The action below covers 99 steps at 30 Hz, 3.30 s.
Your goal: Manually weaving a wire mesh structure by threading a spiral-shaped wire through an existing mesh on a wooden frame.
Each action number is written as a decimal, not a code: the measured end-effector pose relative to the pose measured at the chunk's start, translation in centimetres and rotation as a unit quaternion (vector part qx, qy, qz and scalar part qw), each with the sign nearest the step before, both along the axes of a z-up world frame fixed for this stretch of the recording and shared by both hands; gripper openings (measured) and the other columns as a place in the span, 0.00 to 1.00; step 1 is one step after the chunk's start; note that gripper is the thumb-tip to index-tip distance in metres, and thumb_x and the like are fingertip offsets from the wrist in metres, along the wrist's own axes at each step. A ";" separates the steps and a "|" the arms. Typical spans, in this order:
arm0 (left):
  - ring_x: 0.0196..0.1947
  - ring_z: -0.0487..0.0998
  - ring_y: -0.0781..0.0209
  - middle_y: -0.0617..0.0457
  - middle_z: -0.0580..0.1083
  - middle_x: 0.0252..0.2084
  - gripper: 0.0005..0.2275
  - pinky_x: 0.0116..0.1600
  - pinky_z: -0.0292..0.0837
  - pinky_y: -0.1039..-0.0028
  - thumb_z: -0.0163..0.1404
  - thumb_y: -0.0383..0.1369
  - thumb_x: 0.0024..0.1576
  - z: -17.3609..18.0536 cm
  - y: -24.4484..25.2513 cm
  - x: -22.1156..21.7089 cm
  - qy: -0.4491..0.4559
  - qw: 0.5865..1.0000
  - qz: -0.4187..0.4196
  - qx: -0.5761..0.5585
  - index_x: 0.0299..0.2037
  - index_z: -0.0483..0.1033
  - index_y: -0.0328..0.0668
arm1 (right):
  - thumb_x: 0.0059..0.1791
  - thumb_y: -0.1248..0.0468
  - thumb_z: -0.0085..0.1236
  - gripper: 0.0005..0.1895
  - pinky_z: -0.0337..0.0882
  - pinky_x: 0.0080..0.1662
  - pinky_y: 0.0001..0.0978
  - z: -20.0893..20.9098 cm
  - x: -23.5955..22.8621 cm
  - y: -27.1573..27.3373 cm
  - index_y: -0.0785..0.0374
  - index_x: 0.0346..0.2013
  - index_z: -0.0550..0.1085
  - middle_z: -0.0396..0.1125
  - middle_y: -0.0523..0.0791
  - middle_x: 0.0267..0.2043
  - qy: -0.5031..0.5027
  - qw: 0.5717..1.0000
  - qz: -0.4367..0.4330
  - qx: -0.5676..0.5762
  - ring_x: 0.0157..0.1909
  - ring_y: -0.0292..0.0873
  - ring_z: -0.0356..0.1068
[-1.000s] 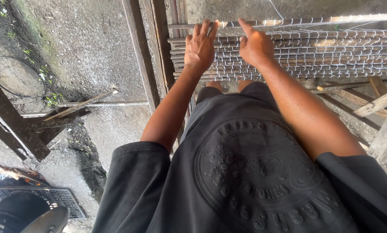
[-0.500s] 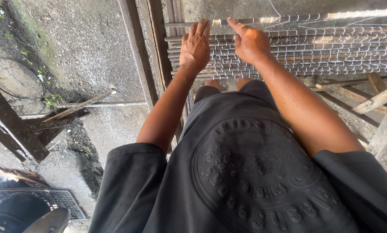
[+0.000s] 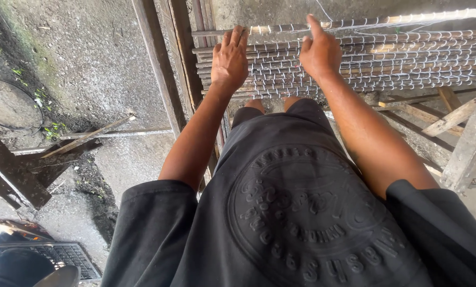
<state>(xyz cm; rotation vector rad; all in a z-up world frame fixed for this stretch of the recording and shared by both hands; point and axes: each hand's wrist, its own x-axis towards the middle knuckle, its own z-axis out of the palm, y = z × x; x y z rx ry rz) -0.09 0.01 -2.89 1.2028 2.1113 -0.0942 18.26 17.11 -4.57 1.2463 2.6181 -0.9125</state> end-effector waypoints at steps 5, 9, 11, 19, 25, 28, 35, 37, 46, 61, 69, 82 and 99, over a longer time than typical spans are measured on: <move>0.77 0.46 0.47 0.48 0.44 0.79 0.31 0.74 0.50 0.49 0.39 0.25 0.63 1.0 0.3 0.1 0.003 1.000 -0.006 -0.004 0.77 0.39 0.46 | 0.59 0.66 0.49 0.26 0.58 0.19 0.20 0.9 0.8 0.6 0.55 0.73 0.63 0.64 0.34 0.22 -0.011 0.999 -0.002 -0.046 0.16 0.30 0.52; 0.79 0.41 0.47 0.49 0.40 0.80 0.32 0.77 0.39 0.45 0.36 0.23 0.63 1.6 0.3 0.1 -0.009 0.999 -0.004 -0.031 0.77 0.36 0.46 | 0.57 0.66 0.52 0.28 0.62 0.20 0.25 0.6 1.1 1.2 0.49 0.73 0.63 0.67 0.34 0.23 -0.013 0.999 0.029 -0.013 0.15 0.32 0.52; 0.79 0.42 0.47 0.48 0.40 0.80 0.31 0.76 0.37 0.43 0.36 0.24 0.64 1.4 0.2 0.3 -0.001 0.999 -0.009 -0.031 0.77 0.36 0.47 | 0.58 0.66 0.52 0.28 0.63 0.20 0.23 0.7 1.3 1.2 0.49 0.73 0.63 0.65 0.34 0.21 -0.015 1.000 0.019 -0.005 0.15 0.31 0.52; 0.79 0.43 0.46 0.50 0.40 0.80 0.33 0.76 0.34 0.39 0.36 0.21 0.61 1.6 0.1 0.7 0.011 0.999 -0.008 -0.033 0.77 0.36 0.47 | 0.55 0.67 0.54 0.25 0.78 0.29 0.32 -1.1 2.0 1.7 0.57 0.68 0.65 0.78 0.40 0.39 0.013 0.996 -0.018 0.084 0.26 0.35 0.75; 0.76 0.43 0.48 0.54 0.41 0.80 0.36 0.73 0.42 0.35 0.42 0.22 0.59 0.9 0.4 1.1 0.059 0.997 -0.023 -0.047 0.77 0.40 0.49 | 0.56 0.67 0.48 0.29 0.54 0.15 0.21 1.0 2.2 1.8 0.43 0.71 0.61 0.73 0.39 0.58 -0.012 1.000 -0.001 -0.029 0.14 0.30 0.50; 0.76 0.41 0.44 0.53 0.39 0.80 0.35 0.72 0.43 0.35 0.42 0.23 0.60 1.0 0.5 1.2 0.046 0.997 -0.017 -0.062 0.78 0.39 0.48 | 0.56 0.67 0.50 0.25 0.60 0.14 0.23 0.1 2.9 2.7 0.51 0.70 0.65 0.76 0.36 0.31 0.000 0.998 -0.041 0.039 0.14 0.30 0.57; 0.77 0.39 0.43 0.51 0.37 0.80 0.33 0.73 0.40 0.35 0.40 0.25 0.63 1.1 0.6 1.4 0.034 0.997 -0.013 -0.065 0.77 0.37 0.46 | 0.57 0.66 0.50 0.28 0.65 0.20 0.27 -0.3 4.0 3.6 0.46 0.73 0.63 0.69 0.38 0.22 -0.043 0.999 -0.010 -0.019 0.14 0.33 0.55; 0.77 0.39 0.42 0.51 0.37 0.80 0.33 0.74 0.40 0.35 0.40 0.24 0.63 1.2 0.7 1.3 0.031 0.997 -0.017 -0.072 0.77 0.36 0.45 | 0.57 0.65 0.49 0.25 0.65 0.16 0.21 -1.3 4.3 4.0 0.48 0.70 0.65 0.73 0.38 0.30 -0.021 0.998 -0.028 0.052 0.19 0.29 0.61; 0.78 0.36 0.42 0.50 0.34 0.80 0.32 0.75 0.38 0.37 0.38 0.25 0.65 1.8 0.9 1.3 0.024 0.996 -0.023 -0.089 0.77 0.33 0.44 | 0.57 0.68 0.46 0.27 0.56 0.13 0.15 0.8 4.5 4.1 0.46 0.70 0.62 0.68 0.45 0.65 -0.059 0.991 -0.121 -0.017 0.15 0.24 0.53; 0.78 0.36 0.42 0.50 0.34 0.80 0.32 0.76 0.36 0.38 0.38 0.24 0.64 2.6 1.2 1.5 0.010 0.996 -0.005 -0.084 0.78 0.34 0.44 | 0.58 0.66 0.52 0.26 0.71 0.23 0.21 -0.6 7.6 7.1 0.51 0.71 0.62 0.74 0.38 0.34 -0.026 0.993 -0.114 0.022 0.19 0.28 0.60; 0.78 0.33 0.43 0.51 0.32 0.80 0.33 0.76 0.34 0.40 0.37 0.23 0.63 3.5 1.6 1.6 0.002 0.995 0.000 -0.098 0.78 0.33 0.44 | 0.56 0.69 0.50 0.28 0.70 0.25 0.24 1.4 7.9 8.3 0.48 0.71 0.62 0.69 0.48 0.61 -0.056 0.994 -0.094 -0.021 0.22 0.31 0.61; 0.79 0.33 0.42 0.51 0.31 0.79 0.34 0.76 0.33 0.40 0.36 0.21 0.63 2.6 1.7 2.4 0.011 0.996 0.029 -0.084 0.78 0.33 0.44 | 0.55 0.71 0.50 0.28 0.70 0.23 0.19 1.0 10.4 11.1 0.53 0.70 0.62 0.76 0.42 0.43 -0.040 0.990 -0.134 0.001 0.22 0.28 0.64; 0.78 0.37 0.44 0.47 0.39 0.79 0.34 0.77 0.38 0.44 0.37 0.18 0.57 6.2 4.3 2.3 -0.030 0.995 0.055 -0.079 0.76 0.42 0.41 | 0.58 0.67 0.50 0.26 0.66 0.20 0.23 3.8 12.3 14.1 0.49 0.71 0.62 0.70 0.50 0.54 -0.007 1.000 0.012 -0.023 0.17 0.31 0.57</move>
